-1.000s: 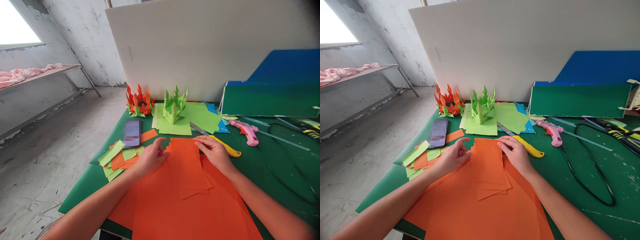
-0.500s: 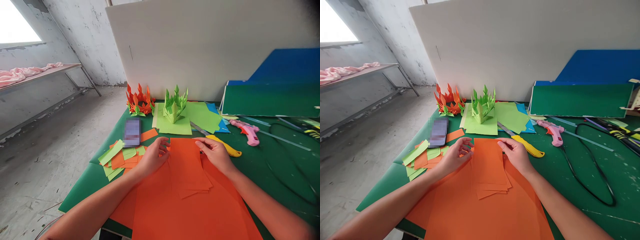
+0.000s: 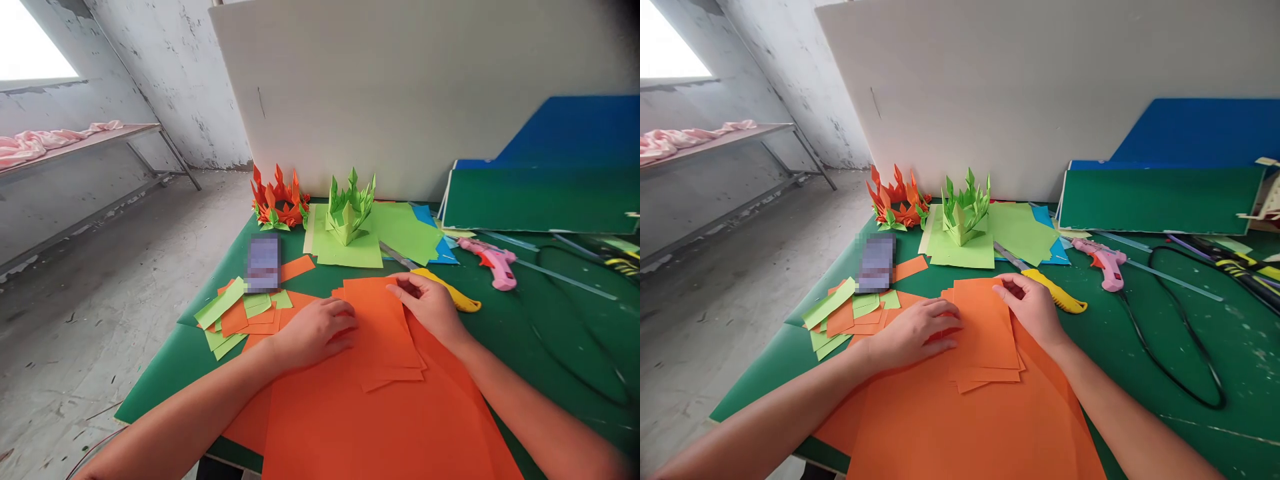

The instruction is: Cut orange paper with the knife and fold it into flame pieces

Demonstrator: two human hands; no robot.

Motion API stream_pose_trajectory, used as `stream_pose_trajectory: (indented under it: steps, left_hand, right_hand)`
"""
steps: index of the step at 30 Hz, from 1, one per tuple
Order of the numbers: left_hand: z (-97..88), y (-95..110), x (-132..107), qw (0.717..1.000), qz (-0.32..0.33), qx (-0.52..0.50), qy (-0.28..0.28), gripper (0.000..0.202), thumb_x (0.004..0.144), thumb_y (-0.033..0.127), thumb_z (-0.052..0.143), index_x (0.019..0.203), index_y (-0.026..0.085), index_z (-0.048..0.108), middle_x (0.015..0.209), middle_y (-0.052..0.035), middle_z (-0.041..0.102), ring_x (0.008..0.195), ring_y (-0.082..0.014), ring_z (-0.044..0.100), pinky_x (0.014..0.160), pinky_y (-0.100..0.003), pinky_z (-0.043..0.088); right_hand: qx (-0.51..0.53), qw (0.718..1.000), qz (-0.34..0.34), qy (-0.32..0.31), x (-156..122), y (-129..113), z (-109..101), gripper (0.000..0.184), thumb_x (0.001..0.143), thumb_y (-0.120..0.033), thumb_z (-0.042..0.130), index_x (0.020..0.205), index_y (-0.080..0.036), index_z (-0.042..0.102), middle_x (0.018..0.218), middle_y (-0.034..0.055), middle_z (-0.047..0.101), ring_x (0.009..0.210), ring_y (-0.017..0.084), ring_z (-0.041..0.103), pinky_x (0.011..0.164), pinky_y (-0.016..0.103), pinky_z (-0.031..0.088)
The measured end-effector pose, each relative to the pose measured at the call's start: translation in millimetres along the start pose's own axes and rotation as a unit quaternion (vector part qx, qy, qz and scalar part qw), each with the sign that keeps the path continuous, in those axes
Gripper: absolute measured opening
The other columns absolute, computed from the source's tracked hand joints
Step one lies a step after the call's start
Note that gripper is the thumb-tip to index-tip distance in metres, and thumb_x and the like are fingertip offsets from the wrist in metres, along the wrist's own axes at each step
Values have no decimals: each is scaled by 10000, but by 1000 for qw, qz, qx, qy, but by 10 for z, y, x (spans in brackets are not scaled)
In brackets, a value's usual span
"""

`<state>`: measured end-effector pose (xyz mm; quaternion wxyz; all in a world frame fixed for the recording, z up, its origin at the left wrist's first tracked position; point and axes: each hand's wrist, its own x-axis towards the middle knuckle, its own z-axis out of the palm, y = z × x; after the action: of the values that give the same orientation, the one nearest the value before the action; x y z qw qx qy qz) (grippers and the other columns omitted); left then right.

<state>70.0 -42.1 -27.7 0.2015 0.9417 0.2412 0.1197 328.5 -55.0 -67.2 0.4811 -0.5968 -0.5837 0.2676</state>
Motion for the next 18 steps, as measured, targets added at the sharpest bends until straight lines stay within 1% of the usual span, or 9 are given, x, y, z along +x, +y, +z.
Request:
stream_pose_trajectory:
  steps: [3, 8, 10, 12, 14, 18]
  left_hand:
    - [-1, 5, -6, 1000, 13, 20, -19, 270, 922, 406, 590, 1112, 232, 671, 1208, -94, 609, 1008, -236, 618, 902, -356, 496]
    - [8, -1, 8, 999, 17, 32, -29, 309, 909, 418, 611, 1141, 218, 647, 1230, -104, 597, 1037, -243, 603, 915, -351, 487]
    - [12, 3, 14, 999, 13, 29, -24, 325, 889, 419, 639, 1132, 202, 641, 1215, -107, 608, 1029, -246, 606, 912, -354, 485]
    - [22, 5, 16, 1000, 9, 23, -18, 333, 872, 422, 663, 1109, 189, 639, 1192, -108, 621, 1024, -251, 613, 914, -362, 481]
    - [36, 4, 13, 1000, 6, 16, -8, 341, 855, 437, 681, 1080, 184, 636, 1175, -105, 627, 1040, -257, 615, 930, -371, 472]
    - [64, -8, 0, 1000, -14, 5, 20, 401, 812, 491, 714, 1047, 184, 606, 1175, -99, 616, 1077, -266, 610, 950, -385, 466]
  right_hand:
    - [-68, 997, -45, 7, -28, -12, 2, 310, 837, -494, 656, 975, -220, 705, 844, 65, 713, 702, 216, 647, 606, 340, 561]
    - [-173, 976, -134, -3, -113, -133, 31, 212, 895, -365, 612, 1053, -234, 664, 871, 47, 714, 700, 206, 639, 635, 339, 548]
    - [-198, 963, -185, -11, -138, -174, 48, 205, 925, -326, 579, 1092, -238, 658, 941, 51, 729, 779, 219, 661, 693, 353, 553]
    - [-205, 949, -239, -20, -149, -205, 58, 211, 954, -273, 539, 1125, -242, 659, 1025, 56, 731, 907, 230, 666, 794, 373, 550]
    - [-206, 935, -285, -40, -151, -230, 60, 237, 970, -218, 504, 1139, -247, 668, 1072, 62, 721, 990, 235, 642, 864, 395, 533]
    - [-222, 910, -335, -105, -161, -273, 67, 278, 980, -185, 475, 1145, -259, 687, 1078, 77, 703, 977, 239, 610, 821, 405, 541]
